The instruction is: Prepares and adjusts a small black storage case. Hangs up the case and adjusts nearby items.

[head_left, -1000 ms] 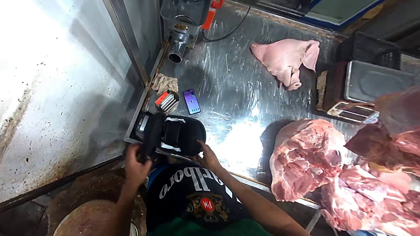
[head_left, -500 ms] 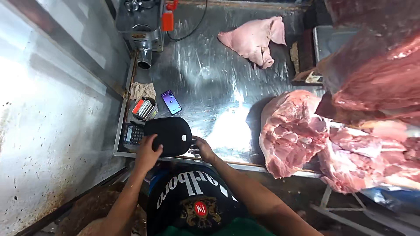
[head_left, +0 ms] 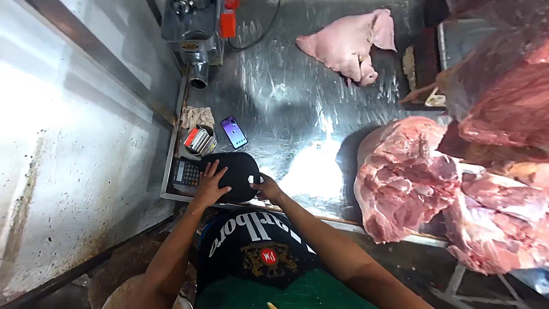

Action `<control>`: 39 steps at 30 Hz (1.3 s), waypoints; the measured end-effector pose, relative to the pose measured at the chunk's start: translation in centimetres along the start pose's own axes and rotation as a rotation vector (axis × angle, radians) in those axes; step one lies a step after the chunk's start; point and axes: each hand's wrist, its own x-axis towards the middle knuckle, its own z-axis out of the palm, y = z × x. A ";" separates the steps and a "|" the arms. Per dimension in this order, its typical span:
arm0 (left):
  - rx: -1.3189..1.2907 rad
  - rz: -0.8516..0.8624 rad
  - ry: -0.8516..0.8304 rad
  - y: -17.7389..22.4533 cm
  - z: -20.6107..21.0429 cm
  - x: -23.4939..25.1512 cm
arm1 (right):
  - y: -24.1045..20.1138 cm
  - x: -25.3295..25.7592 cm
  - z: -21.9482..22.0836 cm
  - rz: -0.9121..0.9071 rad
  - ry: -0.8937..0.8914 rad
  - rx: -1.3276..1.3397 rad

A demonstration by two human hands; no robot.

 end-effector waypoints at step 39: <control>-1.662 -0.582 0.506 -1.9 7.3 -8.2 | -3.0 4.3 -3.1 -0.179 -0.201 0.286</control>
